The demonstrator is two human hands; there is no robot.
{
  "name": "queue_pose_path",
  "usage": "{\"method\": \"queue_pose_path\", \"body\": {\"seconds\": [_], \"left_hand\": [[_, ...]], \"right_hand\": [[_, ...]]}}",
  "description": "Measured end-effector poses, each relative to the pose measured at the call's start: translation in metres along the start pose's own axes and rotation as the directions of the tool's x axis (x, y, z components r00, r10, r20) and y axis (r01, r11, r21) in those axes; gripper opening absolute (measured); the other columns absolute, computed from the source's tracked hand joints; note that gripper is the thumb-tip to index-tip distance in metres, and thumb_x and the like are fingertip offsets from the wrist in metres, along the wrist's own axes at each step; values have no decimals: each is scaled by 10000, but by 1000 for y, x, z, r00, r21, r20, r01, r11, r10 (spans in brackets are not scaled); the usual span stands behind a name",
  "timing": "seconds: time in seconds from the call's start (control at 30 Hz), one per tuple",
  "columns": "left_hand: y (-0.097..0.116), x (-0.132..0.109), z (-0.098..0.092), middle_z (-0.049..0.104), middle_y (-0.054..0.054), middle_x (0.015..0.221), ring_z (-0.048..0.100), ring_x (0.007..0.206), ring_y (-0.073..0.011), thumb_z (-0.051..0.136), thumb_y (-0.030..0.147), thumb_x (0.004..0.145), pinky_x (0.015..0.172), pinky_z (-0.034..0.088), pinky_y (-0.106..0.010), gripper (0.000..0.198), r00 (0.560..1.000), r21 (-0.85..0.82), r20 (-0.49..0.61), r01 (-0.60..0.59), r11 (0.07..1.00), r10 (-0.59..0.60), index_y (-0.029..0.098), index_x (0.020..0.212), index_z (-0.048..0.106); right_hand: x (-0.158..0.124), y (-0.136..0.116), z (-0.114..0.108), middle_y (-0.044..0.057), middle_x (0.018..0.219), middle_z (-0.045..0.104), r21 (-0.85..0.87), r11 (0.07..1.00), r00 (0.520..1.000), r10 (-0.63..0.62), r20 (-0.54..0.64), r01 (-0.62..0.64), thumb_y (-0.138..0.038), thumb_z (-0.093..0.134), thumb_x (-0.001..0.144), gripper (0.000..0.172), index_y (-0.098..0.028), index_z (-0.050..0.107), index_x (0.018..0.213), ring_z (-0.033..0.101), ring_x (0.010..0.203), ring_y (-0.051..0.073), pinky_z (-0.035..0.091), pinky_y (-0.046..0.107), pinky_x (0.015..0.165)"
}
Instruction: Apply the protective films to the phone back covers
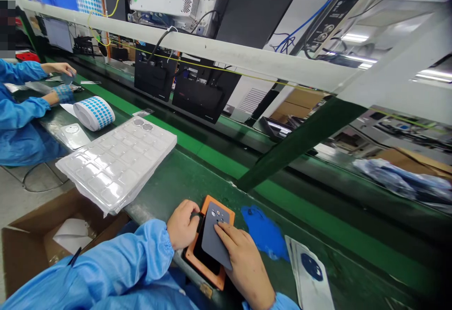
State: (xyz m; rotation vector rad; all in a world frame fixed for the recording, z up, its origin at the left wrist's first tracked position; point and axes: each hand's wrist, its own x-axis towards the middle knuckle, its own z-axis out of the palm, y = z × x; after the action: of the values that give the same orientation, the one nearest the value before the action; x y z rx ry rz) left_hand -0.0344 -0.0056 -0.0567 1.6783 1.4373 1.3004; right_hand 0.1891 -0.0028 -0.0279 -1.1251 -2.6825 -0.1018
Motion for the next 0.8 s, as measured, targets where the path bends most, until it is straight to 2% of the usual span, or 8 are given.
{"method": "queue_pose_path", "body": {"seconds": [0.33,0.47,0.63,0.73,0.8], "left_hand": [[4,6,0,613,-49,966,546,968,-218,490,69,785,905,454,-374,224,997,48,18,-72,996,71,204,944,571],[15,22,2,654,-57,1005,525,1053,-246,509,93,794,971,426,-415,259,981,101,114,-167,981,155,206,999,620],[22,41,12,690,-62,1115,412,1230,-335,608,195,782,1026,323,-542,283,944,261,289,-237,936,158,250,1052,675],[21,44,16,699,-40,1146,405,1222,-347,649,238,776,1003,284,-569,242,936,254,307,-256,933,173,283,1009,699],[20,44,17,697,-28,1152,399,1215,-347,671,250,770,985,273,-564,216,939,235,290,-257,937,185,295,978,708]], "right_hand": [[10,-6,-11,125,1353,599,37,997,990,62,126,-67,-58,504,657,648,-178,625,1282,541,1239,261,410,420,1013],[16,-7,-15,125,1321,624,58,997,989,38,141,-47,-73,510,684,594,-187,651,1250,570,1207,268,430,430,1001],[11,-8,-21,128,1358,599,95,995,987,16,161,-32,-64,488,703,640,-200,612,1317,567,1227,268,436,447,1026],[12,2,-34,96,1402,568,179,984,977,-41,211,2,-54,464,674,694,-218,600,1334,547,1263,252,433,431,1055],[25,14,-41,52,1345,618,265,964,967,-60,246,-7,-84,451,719,639,-257,618,1311,587,1216,223,469,383,1024]]}}
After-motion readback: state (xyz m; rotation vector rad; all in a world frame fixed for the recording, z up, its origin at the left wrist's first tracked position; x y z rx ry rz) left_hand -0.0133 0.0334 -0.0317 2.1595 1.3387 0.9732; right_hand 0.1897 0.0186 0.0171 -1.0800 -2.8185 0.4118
